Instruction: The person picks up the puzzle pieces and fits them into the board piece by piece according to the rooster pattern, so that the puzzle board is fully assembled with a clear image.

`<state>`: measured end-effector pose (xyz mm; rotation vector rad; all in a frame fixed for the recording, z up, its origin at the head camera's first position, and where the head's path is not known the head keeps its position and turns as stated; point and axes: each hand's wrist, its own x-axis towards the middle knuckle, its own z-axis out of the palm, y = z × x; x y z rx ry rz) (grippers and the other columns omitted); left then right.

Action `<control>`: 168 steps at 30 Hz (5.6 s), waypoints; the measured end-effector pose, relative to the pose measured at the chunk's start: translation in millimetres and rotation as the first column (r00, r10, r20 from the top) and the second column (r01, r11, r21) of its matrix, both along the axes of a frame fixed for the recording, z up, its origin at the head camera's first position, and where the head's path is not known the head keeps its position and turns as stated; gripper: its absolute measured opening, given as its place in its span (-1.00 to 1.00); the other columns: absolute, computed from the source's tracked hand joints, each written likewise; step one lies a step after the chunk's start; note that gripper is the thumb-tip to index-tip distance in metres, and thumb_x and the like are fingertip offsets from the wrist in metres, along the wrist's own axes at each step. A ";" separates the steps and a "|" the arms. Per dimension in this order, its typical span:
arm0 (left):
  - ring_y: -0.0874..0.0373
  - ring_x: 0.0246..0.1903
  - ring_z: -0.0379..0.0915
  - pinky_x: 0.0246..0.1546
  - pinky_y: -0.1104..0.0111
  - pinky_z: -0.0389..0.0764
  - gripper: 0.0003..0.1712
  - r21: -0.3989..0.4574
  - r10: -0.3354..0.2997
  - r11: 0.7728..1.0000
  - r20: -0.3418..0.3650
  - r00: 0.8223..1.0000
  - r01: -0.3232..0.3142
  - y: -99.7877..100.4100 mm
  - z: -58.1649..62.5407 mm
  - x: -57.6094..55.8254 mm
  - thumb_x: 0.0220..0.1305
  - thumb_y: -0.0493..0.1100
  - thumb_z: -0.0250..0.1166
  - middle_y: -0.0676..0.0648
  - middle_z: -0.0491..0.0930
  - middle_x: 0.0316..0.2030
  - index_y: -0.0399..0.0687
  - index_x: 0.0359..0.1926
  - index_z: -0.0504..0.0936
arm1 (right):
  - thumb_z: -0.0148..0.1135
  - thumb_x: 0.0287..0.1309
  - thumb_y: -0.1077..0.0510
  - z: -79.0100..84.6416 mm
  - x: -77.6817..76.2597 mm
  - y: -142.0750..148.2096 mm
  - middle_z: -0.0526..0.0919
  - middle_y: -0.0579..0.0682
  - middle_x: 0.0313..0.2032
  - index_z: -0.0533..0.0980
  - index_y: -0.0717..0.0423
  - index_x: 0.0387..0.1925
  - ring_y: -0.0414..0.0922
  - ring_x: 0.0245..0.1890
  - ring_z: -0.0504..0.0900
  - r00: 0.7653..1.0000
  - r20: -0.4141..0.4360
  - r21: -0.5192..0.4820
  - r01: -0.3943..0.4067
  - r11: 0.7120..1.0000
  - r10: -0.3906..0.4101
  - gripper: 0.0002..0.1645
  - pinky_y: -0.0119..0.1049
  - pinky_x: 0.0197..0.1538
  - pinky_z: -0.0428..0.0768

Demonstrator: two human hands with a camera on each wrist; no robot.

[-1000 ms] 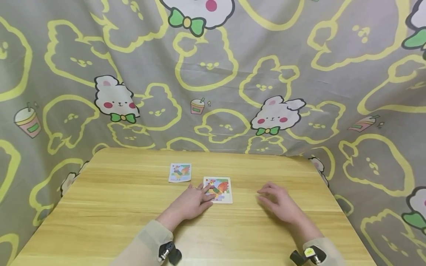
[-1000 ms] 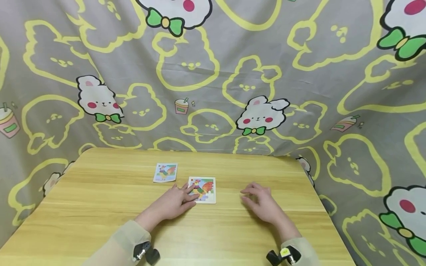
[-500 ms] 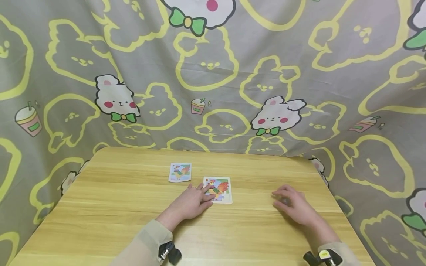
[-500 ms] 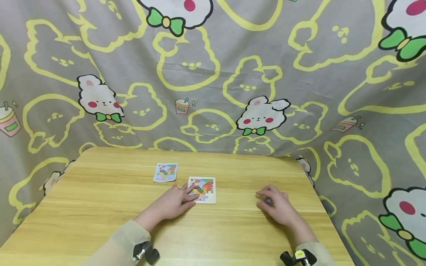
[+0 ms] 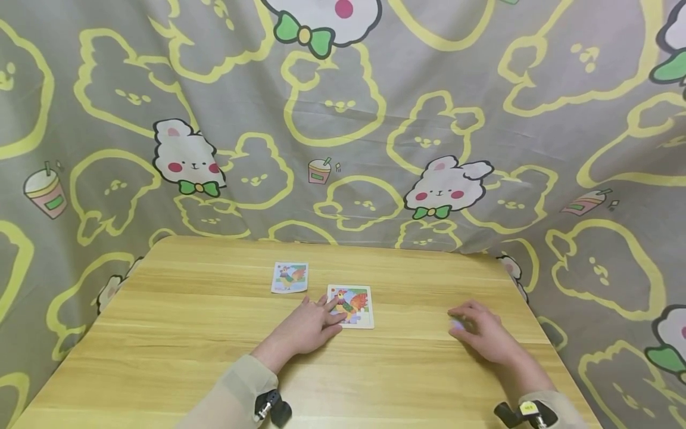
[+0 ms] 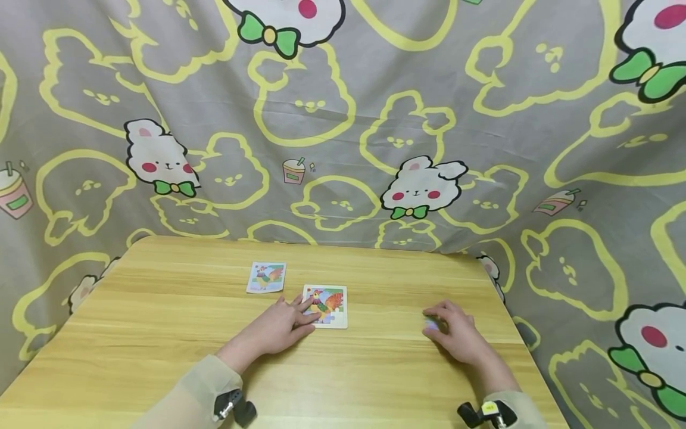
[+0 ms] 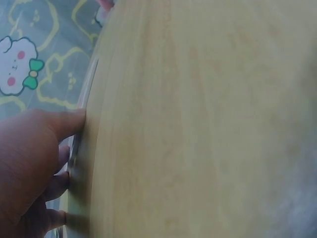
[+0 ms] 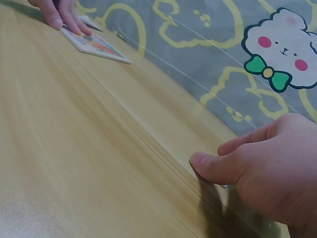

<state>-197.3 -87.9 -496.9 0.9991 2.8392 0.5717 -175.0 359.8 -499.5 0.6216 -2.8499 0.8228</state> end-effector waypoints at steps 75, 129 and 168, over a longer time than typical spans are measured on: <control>-0.29 0.48 0.23 0.39 -0.42 0.14 -0.55 -0.005 0.008 1.000 -0.001 1.000 -0.008 -0.1 -3.6 0.1 0.62 0.08 0.19 -0.10 0.37 0.51 0.11 0.38 0.66 | 0.38 0.41 0.11 4.3 -16.8 -115.4 0.60 -0.13 0.05 0.55 0.19 0.34 -0.28 -0.16 0.50 0.993 -0.006 -0.015 -0.121 0.992 0.121 -0.46 -0.07 0.02 0.22; -0.27 0.47 0.26 0.37 -0.39 0.22 -0.55 -0.041 0.011 0.999 -0.018 1.000 -0.012 2.6 0.7 0.4 0.61 0.08 0.19 -0.16 0.39 0.49 0.11 0.36 0.67 | 0.32 0.49 -0.03 -9.0 -29.8 -183.0 0.52 -0.15 -0.05 0.62 0.19 0.30 -0.23 -0.26 0.41 0.978 0.047 0.001 -0.204 0.979 0.203 -0.48 -0.07 -0.06 0.07; -0.45 0.28 0.47 0.15 -0.31 0.55 -0.53 -0.250 0.021 0.964 -0.255 0.967 -0.087 33.0 6.0 8.5 0.61 0.22 0.12 -0.12 0.51 0.41 0.39 0.40 0.64 | 0.41 0.41 0.01 -3.2 -29.0 -179.5 0.48 -0.18 -0.09 0.65 0.15 0.27 -0.20 -0.24 0.42 0.979 0.071 -0.031 -0.192 0.981 0.193 -0.49 -0.04 0.00 0.09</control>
